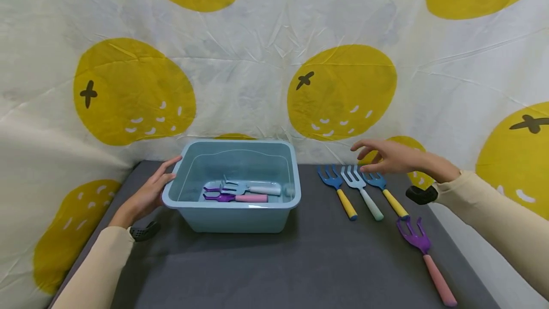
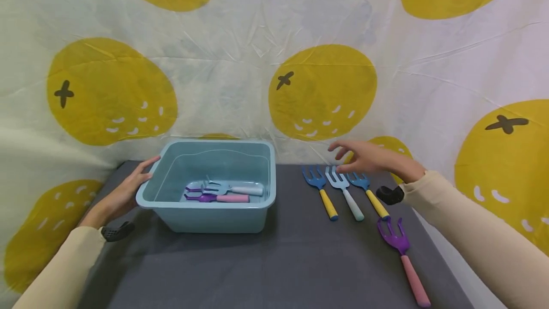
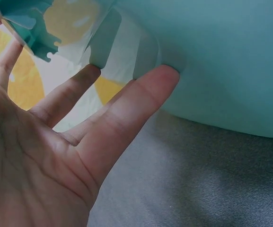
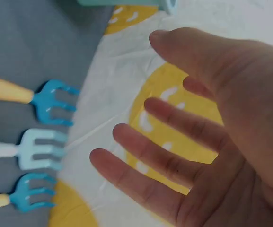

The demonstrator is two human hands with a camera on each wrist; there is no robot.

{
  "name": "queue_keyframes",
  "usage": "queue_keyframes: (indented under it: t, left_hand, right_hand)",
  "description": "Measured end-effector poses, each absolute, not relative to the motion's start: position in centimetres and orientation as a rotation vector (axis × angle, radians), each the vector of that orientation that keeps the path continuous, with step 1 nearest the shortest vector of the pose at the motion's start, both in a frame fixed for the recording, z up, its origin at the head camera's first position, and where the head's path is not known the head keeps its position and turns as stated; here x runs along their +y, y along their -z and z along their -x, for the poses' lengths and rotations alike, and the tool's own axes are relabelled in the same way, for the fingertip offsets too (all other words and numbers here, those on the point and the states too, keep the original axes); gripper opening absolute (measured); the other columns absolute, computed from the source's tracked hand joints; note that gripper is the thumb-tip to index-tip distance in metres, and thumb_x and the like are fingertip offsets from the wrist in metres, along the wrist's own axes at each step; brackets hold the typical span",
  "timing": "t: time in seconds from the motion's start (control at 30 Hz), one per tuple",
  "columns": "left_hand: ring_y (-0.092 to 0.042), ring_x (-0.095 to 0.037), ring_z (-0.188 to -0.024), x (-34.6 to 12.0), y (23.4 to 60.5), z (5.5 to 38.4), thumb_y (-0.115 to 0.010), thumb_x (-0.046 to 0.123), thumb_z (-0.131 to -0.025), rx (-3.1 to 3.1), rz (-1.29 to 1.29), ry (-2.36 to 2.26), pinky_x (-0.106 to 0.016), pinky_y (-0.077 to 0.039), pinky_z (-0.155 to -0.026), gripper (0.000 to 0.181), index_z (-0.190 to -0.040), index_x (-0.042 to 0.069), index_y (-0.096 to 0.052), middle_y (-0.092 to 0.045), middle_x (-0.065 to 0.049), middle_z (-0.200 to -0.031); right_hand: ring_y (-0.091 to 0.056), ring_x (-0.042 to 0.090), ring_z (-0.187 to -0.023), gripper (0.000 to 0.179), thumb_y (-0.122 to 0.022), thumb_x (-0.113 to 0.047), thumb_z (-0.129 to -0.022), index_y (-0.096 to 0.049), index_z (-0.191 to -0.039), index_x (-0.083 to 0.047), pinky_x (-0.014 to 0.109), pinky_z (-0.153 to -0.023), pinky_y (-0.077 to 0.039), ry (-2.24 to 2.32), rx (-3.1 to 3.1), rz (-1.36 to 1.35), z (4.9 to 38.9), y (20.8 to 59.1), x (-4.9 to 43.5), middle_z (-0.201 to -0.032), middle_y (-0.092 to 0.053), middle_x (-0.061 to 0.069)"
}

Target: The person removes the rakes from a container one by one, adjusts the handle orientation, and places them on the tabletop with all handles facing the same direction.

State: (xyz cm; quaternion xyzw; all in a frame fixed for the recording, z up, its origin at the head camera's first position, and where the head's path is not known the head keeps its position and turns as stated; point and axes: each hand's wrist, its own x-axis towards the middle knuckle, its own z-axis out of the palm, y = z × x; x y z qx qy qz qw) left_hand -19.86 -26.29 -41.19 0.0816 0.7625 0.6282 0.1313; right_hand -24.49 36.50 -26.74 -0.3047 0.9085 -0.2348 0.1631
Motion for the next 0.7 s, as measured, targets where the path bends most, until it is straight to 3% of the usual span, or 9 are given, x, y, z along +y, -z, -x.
queue_keyframes:
  t: [0.1, 0.37, 0.7]
  left_hand:
    - [-0.05, -0.044, -0.124, -26.3, 41.2, 19.9, -0.042, 0.043, -0.111, 2.22, -0.232, -1.821, -0.051, -0.056, -0.087, 0.063, -0.164, 0.037, -0.011, -0.016, -0.021, -0.163]
    - [-0.045, -0.049, -0.126, -26.3, 41.3, 20.0, -0.042, 0.042, -0.111, 2.218, -0.233, -1.827, -0.05, -0.055, -0.086, 0.063, -0.164, 0.037, -0.01, -0.016, -0.022, -0.163]
    - [-0.053, -0.044, -0.121, -26.4, 41.7, 20.1, -0.043, 0.042, -0.11, 2.212, -0.228, -1.836, -0.047, -0.057, -0.084, 0.062, -0.164, 0.038, -0.012, -0.02, -0.021, -0.162]
  right_hand:
    - [-0.07, 0.028, -0.104, 0.059, -0.073, -0.026, -0.098, -0.047, -0.149, -0.01, 0.04, -0.084, -0.058, 0.593, 2.606, 0.92, 25.6, 25.9, 34.0, -0.133, -0.062, 0.018]
    - [-0.07, 0.033, -0.105, 0.062, -0.074, -0.023, -0.096, -0.046, -0.15, -0.011, 0.05, -0.09, -0.056, 0.495, 2.558, 1.082, 28.4, 24.3, 26.5, -0.137, -0.06, 0.019]
    - [-0.069, 0.032, -0.108, 0.064, -0.076, -0.022, -0.095, -0.045, -0.15, -0.02, 0.044, -0.09, -0.057, 0.471, 2.427, 1.185, 30.6, 24.9, 18.9, -0.14, -0.058, 0.017]
